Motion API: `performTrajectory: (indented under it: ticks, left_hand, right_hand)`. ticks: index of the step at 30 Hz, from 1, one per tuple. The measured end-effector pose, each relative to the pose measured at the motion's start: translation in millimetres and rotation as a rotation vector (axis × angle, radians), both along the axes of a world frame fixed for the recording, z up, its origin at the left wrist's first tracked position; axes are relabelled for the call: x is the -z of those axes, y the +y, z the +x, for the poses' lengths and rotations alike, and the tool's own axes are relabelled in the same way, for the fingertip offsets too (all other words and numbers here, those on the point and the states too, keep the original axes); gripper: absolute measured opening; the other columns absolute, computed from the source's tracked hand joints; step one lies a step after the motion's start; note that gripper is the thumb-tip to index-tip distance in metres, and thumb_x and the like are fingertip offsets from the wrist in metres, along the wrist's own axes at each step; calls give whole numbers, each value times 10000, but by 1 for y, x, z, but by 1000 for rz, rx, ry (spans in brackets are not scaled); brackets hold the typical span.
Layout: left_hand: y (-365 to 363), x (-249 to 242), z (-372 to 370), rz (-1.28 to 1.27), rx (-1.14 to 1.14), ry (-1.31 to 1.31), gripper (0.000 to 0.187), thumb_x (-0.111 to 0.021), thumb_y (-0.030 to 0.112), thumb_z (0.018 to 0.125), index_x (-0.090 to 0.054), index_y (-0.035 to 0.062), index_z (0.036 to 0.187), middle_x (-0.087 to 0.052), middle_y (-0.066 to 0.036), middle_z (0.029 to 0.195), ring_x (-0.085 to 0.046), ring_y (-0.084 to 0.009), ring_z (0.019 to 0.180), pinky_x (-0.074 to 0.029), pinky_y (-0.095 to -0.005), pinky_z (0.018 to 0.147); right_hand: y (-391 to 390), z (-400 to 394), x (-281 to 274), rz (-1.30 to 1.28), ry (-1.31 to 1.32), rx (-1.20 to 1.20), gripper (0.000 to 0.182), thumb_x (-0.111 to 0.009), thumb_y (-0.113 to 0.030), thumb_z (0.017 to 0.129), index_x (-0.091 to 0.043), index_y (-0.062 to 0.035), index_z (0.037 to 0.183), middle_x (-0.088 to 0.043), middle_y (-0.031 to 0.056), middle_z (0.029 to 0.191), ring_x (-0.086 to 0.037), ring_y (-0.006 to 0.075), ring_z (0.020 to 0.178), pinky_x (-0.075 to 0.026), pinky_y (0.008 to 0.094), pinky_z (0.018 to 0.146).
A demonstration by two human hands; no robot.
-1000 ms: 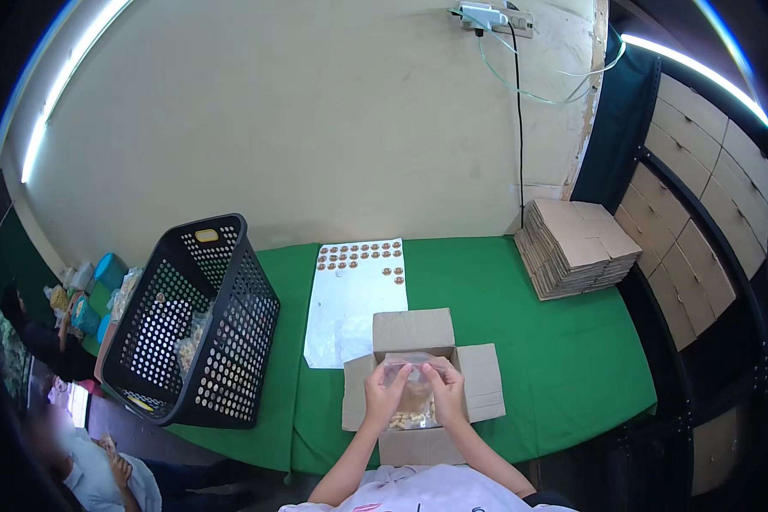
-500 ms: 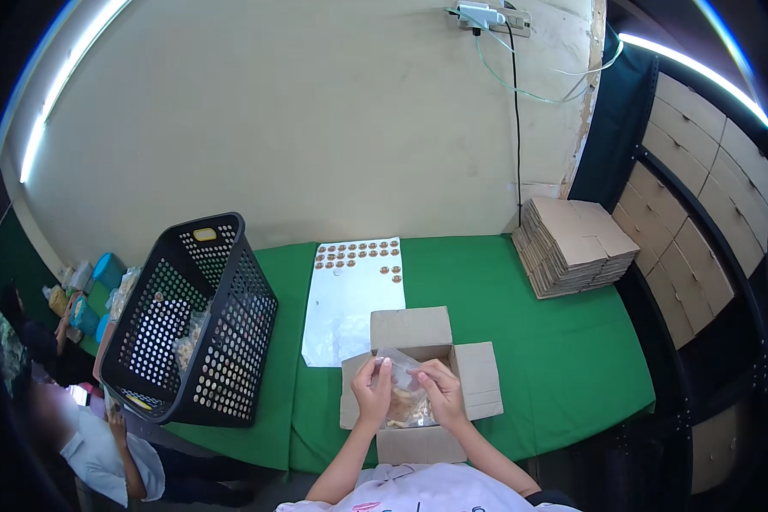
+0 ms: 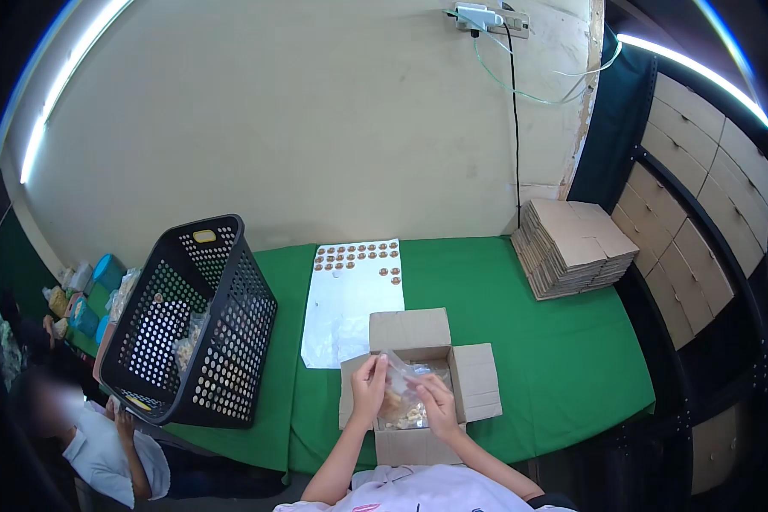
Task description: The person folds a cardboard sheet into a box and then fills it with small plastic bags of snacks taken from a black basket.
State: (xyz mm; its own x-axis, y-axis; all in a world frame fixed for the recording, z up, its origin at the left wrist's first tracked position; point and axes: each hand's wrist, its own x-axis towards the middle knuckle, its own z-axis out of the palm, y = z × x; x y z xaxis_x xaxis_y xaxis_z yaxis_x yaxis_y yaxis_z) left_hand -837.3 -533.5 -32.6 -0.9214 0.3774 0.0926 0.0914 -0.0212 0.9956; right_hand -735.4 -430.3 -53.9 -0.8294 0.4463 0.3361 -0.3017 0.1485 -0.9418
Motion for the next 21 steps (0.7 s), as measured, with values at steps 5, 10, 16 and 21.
performTrajectory:
  ticks: [5, 10, 16, 21]
  left_hand:
    - [8, 39, -1, 8, 81, 321, 460, -624, 296, 802, -472, 21, 1137, -511, -129, 1070, -484, -217, 1026, -382, -324, 886]
    - [12, 23, 34, -380, 106, 740, 624, -661, 226, 747, -374, 40, 1268, -444, -191, 1192, -445, -338, 1117, -387, -371, 915]
    - [8, 76, 25, -18, 318, -43, 450, -564, 163, 845, -434, 27, 1253, -548, -135, 1121, -557, -218, 1005, -453, -285, 833]
    - [0, 54, 18, 128, 578, -576, 400, -527, 204, 880, -455, 20, 1227, -577, -78, 1067, -586, -142, 920, -486, -264, 776]
  right_hand:
    - [11, 0, 2, -258, -18, 172, 245, -440, -131, 915, -599, 28, 1013, -534, 64, 925, -541, 113, 808, -429, 221, 693]
    - [17, -4, 14, -272, -77, 134, 270, -472, -128, 901, -545, 28, 1109, -511, 63, 975, -521, 110, 876, -434, 211, 697]
    - [21, -13, 18, -226, -61, 52, 345, -566, -101, 846, -486, 15, 1161, -456, 66, 1091, -494, 109, 936, -460, 230, 741]
    - [42, -19, 19, -575, -206, -4, 335, -662, -150, 786, -538, -22, 1069, -552, 52, 979, -542, 102, 806, -449, 225, 636]
